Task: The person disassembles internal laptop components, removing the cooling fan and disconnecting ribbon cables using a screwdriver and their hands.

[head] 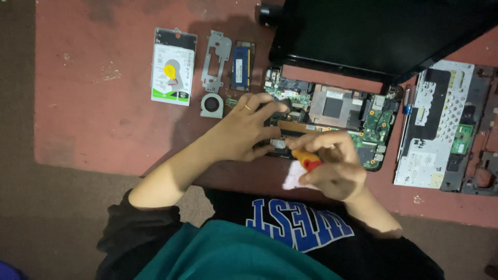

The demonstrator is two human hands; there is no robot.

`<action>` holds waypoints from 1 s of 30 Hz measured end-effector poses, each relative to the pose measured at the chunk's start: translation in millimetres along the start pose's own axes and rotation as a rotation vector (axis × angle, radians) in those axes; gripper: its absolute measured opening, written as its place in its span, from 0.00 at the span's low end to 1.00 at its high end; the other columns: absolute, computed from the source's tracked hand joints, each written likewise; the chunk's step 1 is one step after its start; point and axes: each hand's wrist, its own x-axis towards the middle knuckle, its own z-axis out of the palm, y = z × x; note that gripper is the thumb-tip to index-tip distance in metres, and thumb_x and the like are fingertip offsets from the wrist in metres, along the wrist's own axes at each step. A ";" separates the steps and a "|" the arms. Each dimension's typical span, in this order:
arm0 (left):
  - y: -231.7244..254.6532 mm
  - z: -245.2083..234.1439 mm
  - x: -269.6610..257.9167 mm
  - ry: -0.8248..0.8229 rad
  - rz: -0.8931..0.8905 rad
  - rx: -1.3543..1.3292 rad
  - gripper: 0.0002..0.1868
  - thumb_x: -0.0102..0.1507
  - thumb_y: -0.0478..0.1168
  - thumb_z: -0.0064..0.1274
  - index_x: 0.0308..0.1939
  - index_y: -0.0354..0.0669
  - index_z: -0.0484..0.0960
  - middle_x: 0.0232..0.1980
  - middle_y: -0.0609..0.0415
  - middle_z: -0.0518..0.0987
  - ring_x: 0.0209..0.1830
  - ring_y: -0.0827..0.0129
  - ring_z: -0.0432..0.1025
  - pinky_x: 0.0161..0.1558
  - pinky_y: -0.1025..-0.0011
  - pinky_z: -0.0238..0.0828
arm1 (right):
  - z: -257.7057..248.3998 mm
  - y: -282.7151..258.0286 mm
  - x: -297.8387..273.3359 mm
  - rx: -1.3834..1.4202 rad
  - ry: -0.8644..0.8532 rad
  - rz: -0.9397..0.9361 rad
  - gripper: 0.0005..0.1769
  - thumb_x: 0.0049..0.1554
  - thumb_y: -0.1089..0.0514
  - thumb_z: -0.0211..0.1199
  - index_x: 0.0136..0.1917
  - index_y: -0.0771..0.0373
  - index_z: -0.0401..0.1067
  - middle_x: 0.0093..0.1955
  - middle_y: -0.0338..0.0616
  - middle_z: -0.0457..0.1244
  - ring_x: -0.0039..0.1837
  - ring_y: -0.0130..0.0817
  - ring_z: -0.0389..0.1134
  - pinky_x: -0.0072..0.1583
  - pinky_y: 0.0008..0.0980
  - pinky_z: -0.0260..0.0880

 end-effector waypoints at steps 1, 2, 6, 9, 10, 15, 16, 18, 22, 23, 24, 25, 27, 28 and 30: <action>0.4 0.1 0.1 0.000 0.001 0.014 0.15 0.51 0.47 0.66 0.36 0.51 0.78 0.59 0.50 0.67 0.63 0.50 0.53 0.56 0.58 0.51 | -2.4 -4.0 2.6 0.042 -0.014 0.018 0.04 0.52 0.63 0.66 0.35 0.61 0.74 0.50 0.59 0.61 0.53 0.61 0.70 0.56 0.65 0.69; 1.1 -0.2 0.3 0.000 0.001 0.028 0.15 0.51 0.47 0.66 0.36 0.52 0.78 0.59 0.50 0.67 0.62 0.50 0.53 0.56 0.58 0.51 | -4.7 -8.5 5.5 0.084 -0.028 0.036 0.03 0.54 0.65 0.63 0.37 0.65 0.73 0.49 0.59 0.59 0.53 0.62 0.69 0.57 0.72 0.66; 0.3 -2.8 1.9 0.030 0.031 0.025 0.15 0.51 0.46 0.67 0.33 0.51 0.76 0.59 0.52 0.66 0.61 0.52 0.53 0.54 0.60 0.50 | 1.6 -11.4 7.2 0.006 -0.059 -0.006 0.06 0.58 0.64 0.55 0.44 0.70 0.71 0.47 0.61 0.63 0.53 0.64 0.70 0.59 0.79 0.60; 0.1 -1.7 1.7 0.043 0.029 0.029 0.14 0.51 0.46 0.66 0.34 0.52 0.76 0.60 0.53 0.66 0.61 0.53 0.53 0.56 0.60 0.50 | 3.9 -9.9 -2.9 0.023 0.042 0.044 0.10 0.61 0.62 0.52 0.41 0.71 0.68 0.44 0.62 0.62 0.50 0.66 0.69 0.55 0.69 0.68; -0.5 -2.9 2.9 0.052 0.040 0.034 0.15 0.51 0.46 0.66 0.34 0.51 0.75 0.60 0.53 0.66 0.61 0.53 0.53 0.55 0.60 0.51 | 1.0 -7.4 -7.5 -0.027 0.039 0.008 0.10 0.57 0.61 0.58 0.37 0.68 0.69 0.46 0.62 0.61 0.50 0.65 0.69 0.54 0.67 0.69; 1.6 -0.7 0.8 0.067 0.044 0.041 0.16 0.50 0.46 0.67 0.35 0.51 0.75 0.61 0.53 0.66 0.62 0.53 0.54 0.56 0.58 0.51 | -4.0 3.4 -25.7 -0.249 0.057 -0.140 0.09 0.48 0.60 0.72 0.35 0.57 0.71 0.49 0.52 0.54 0.53 0.51 0.65 0.56 0.59 0.69; 1.4 -0.4 0.4 0.066 0.050 0.036 0.19 0.50 0.51 0.66 0.38 0.52 0.76 0.61 0.52 0.66 0.62 0.52 0.54 0.55 0.57 0.51 | -5.9 2.6 -27.4 -0.268 0.080 -0.102 0.10 0.47 0.62 0.72 0.31 0.60 0.70 0.47 0.50 0.52 0.49 0.49 0.63 0.53 0.56 0.70; 3.1 2.3 2.3 0.073 0.051 0.028 0.23 0.51 0.57 0.66 0.41 0.52 0.77 0.60 0.51 0.66 0.62 0.52 0.54 0.55 0.57 0.51 | -12.5 2.0 -28.8 -0.287 0.095 -0.061 0.12 0.46 0.63 0.72 0.28 0.63 0.69 0.44 0.48 0.50 0.45 0.46 0.62 0.50 0.52 0.72; 6.3 10.7 1.6 0.083 0.042 0.060 0.27 0.51 0.59 0.65 0.47 0.50 0.77 0.62 0.52 0.65 0.64 0.53 0.54 0.57 0.55 0.49 | -23.0 8.2 -43.2 -0.282 0.135 -0.056 0.07 0.52 0.68 0.64 0.44 0.70 0.67 0.44 0.62 0.55 0.47 0.61 0.66 0.50 0.58 0.71; 7.1 14.7 0.5 0.083 0.047 0.058 0.25 0.52 0.56 0.66 0.46 0.50 0.77 0.61 0.52 0.66 0.65 0.53 0.54 0.57 0.55 0.48 | -26.1 9.6 -51.5 -0.302 0.160 -0.048 0.12 0.52 0.70 0.63 0.48 0.74 0.64 0.46 0.71 0.59 0.48 0.71 0.68 0.49 0.63 0.71; 6.8 16.1 -0.2 0.081 0.046 0.056 0.25 0.52 0.56 0.66 0.46 0.50 0.77 0.61 0.52 0.66 0.65 0.53 0.54 0.57 0.55 0.48 | -21.3 3.9 -44.1 -0.301 0.161 -0.044 0.12 0.52 0.70 0.63 0.48 0.74 0.64 0.46 0.71 0.59 0.48 0.71 0.68 0.49 0.63 0.71; 5.7 17.4 0.0 0.082 0.042 0.045 0.24 0.52 0.54 0.66 0.45 0.49 0.78 0.61 0.51 0.66 0.65 0.53 0.54 0.57 0.54 0.48 | -16.7 -1.5 -36.2 -0.281 0.170 -0.017 0.09 0.55 0.68 0.59 0.47 0.73 0.63 0.47 0.70 0.60 0.51 0.70 0.68 0.53 0.62 0.71; 6.0 17.5 0.4 0.084 0.042 0.032 0.22 0.52 0.52 0.66 0.44 0.48 0.78 0.61 0.51 0.66 0.65 0.52 0.54 0.57 0.54 0.48 | -13.6 -5.0 -30.1 -0.265 0.179 0.011 0.07 0.59 0.65 0.55 0.47 0.73 0.62 0.48 0.70 0.62 0.54 0.69 0.68 0.56 0.60 0.70; 7.4 16.2 0.7 0.098 0.048 0.033 0.21 0.52 0.50 0.66 0.43 0.49 0.78 0.59 0.52 0.67 0.64 0.53 0.54 0.56 0.55 0.49 | -14.9 -3.1 -31.7 -0.281 0.166 -0.003 0.09 0.56 0.62 0.60 0.46 0.70 0.64 0.51 0.71 0.62 0.56 0.69 0.68 0.57 0.59 0.70; 8.1 15.5 2.7 0.113 0.057 0.034 0.19 0.52 0.48 0.66 0.42 0.49 0.77 0.58 0.52 0.67 0.63 0.53 0.55 0.55 0.57 0.50 | -17.4 -0.6 -30.1 -0.298 0.156 -0.019 0.12 0.54 0.59 0.64 0.46 0.68 0.65 0.53 0.71 0.63 0.58 0.69 0.67 0.57 0.58 0.69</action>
